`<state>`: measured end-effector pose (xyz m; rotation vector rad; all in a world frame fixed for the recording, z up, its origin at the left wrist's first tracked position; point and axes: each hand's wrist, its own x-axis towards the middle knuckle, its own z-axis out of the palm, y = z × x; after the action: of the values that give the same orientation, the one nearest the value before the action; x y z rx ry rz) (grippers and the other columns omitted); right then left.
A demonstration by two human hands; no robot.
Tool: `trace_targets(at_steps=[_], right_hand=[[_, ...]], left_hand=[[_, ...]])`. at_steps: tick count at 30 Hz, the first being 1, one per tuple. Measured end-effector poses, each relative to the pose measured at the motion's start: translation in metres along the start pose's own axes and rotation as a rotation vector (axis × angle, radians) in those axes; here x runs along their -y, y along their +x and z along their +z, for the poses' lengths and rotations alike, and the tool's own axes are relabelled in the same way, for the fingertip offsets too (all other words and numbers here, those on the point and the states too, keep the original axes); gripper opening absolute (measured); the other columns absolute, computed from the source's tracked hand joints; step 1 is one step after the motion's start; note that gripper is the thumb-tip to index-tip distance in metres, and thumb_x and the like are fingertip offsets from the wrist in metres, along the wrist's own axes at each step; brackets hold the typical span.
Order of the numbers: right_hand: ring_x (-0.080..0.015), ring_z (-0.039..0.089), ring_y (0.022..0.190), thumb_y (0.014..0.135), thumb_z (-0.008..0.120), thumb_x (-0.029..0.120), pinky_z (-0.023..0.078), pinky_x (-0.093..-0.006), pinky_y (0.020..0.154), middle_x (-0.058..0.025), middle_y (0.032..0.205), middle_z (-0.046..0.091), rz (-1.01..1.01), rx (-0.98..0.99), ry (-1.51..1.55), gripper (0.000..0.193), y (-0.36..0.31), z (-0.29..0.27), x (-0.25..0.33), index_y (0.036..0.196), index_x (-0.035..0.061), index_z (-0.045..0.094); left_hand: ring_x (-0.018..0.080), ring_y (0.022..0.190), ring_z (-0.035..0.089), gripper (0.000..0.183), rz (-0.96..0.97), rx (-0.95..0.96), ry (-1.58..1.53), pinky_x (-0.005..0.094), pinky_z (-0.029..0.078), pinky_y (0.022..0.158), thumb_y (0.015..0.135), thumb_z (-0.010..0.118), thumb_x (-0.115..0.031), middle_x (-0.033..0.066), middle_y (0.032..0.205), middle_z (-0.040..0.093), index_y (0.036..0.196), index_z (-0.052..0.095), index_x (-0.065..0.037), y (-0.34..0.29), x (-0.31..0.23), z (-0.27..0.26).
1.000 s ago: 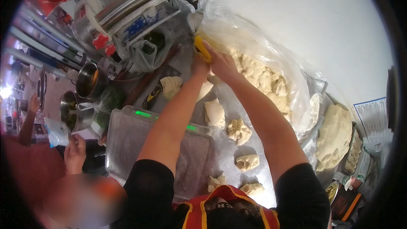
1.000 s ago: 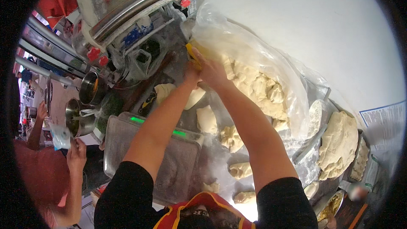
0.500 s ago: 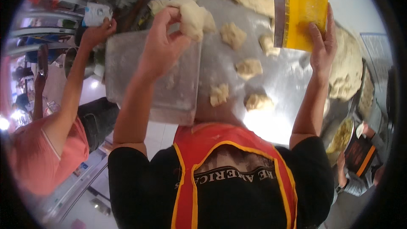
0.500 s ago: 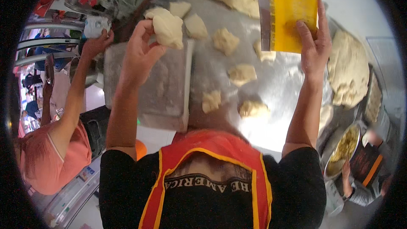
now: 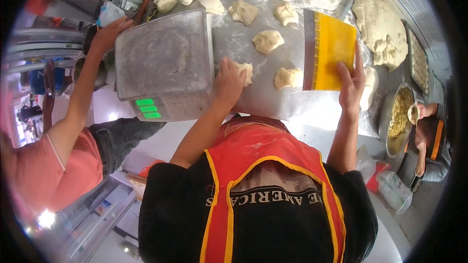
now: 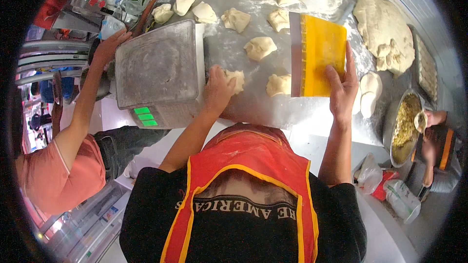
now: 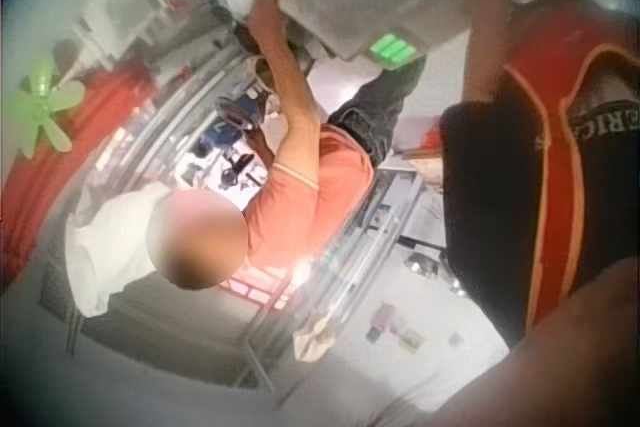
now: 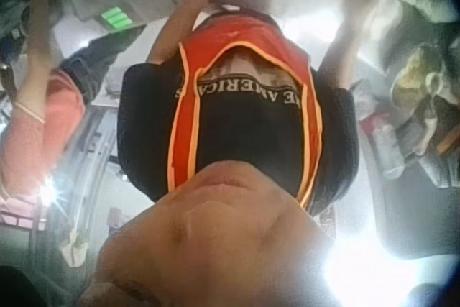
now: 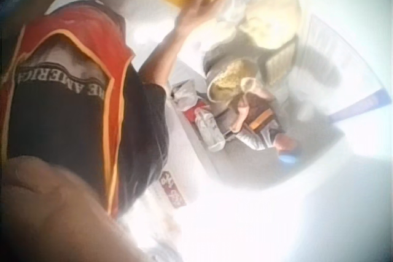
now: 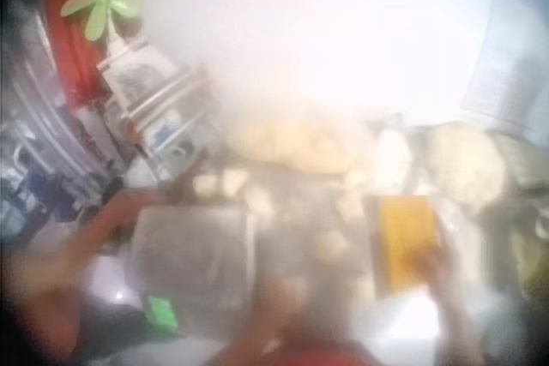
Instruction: The person portions dough by cutting it into smaller pieces with a yellow scraper and weighing them on a digital scale. The person then rolls the pieces into balls and places them on a tray.
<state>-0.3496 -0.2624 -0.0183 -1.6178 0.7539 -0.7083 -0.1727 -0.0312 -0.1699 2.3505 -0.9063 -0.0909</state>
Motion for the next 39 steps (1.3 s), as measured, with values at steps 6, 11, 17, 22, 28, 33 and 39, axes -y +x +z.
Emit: trace_targets(at_steps=[6,11,17,22,28,33,39], right_hand=[[-0.0155,0.060,0.098,0.089,0.053,-0.002,0.049,-0.0280,0.084,-0.0132,0.124,0.054,-0.015,-0.093,0.000,0.061,-0.051,-0.006,0.010,0.145,0.0059,0.029],[-0.0150,0.060,0.095,0.088,0.052,-0.003,0.050,-0.0269,0.081,-0.0125,0.122,0.056,-0.054,-0.175,0.006,0.061,-0.076,-0.005,0.017,0.144,0.0057,0.029],[-0.0145,0.060,0.096,0.088,0.052,-0.004,0.050,-0.0265,0.081,-0.0120,0.126,0.053,-0.125,-0.192,-0.030,0.061,-0.092,-0.016,0.031,0.144,0.0064,0.030],[-0.0166,0.059,0.103,0.087,0.053,-0.005,0.050,-0.0279,0.084,-0.0124,0.131,0.050,-0.122,-0.237,0.017,0.062,-0.096,-0.020,0.030,0.144,0.0070,0.031],[-0.0168,0.058,0.104,0.088,0.054,-0.005,0.050,-0.0284,0.085,-0.0122,0.130,0.051,-0.068,-0.240,0.019,0.062,-0.101,-0.029,0.023,0.144,0.0076,0.031],[-0.0158,0.060,0.100,0.088,0.054,-0.003,0.051,-0.0285,0.083,-0.0122,0.126,0.053,-0.083,-0.224,0.025,0.061,-0.094,-0.021,0.028,0.144,0.0082,0.031],[-0.0153,0.061,0.095,0.088,0.054,-0.001,0.050,-0.0276,0.081,-0.0128,0.118,0.058,-0.074,-0.186,0.010,0.061,-0.088,-0.015,0.030,0.144,0.0085,0.031]], left_hand=[[0.0379,0.123,0.040,0.054,0.089,0.053,0.053,0.0472,0.037,0.099,0.083,0.062,-0.030,0.0216,0.131,0.043,0.126,0.047,0.000,-0.018,-0.005,0.034],[0.0364,0.117,0.044,0.056,0.708,0.012,0.211,0.0478,0.040,0.095,0.086,0.059,-0.035,0.0197,0.130,0.044,0.132,0.044,-0.007,-0.063,0.002,0.053],[0.0334,0.105,0.050,0.050,0.024,-0.007,0.173,0.0494,0.038,0.090,0.088,0.056,-0.041,0.0160,0.118,0.054,0.122,0.052,-0.004,0.043,0.004,0.042],[0.0356,0.116,0.044,0.060,0.251,0.050,0.245,0.0515,0.033,0.095,0.088,0.051,-0.047,0.0198,0.134,0.042,0.127,0.046,-0.002,0.002,-0.024,0.059],[0.0349,0.131,0.032,0.067,0.328,0.324,0.076,0.0511,0.023,0.107,0.088,0.051,-0.046,0.0206,0.142,0.035,0.136,0.039,-0.001,-0.009,-0.034,0.032],[0.0375,0.130,0.032,0.064,0.056,-0.185,0.219,0.0518,0.023,0.107,0.088,0.052,-0.043,0.0211,0.142,0.034,0.136,0.040,-0.001,0.034,-0.008,0.068],[0.0389,0.124,0.038,0.061,0.277,0.151,-0.085,0.0465,0.032,0.103,0.084,0.062,-0.020,0.0189,0.136,0.040,0.139,0.036,-0.010,-0.030,-0.043,0.060]])
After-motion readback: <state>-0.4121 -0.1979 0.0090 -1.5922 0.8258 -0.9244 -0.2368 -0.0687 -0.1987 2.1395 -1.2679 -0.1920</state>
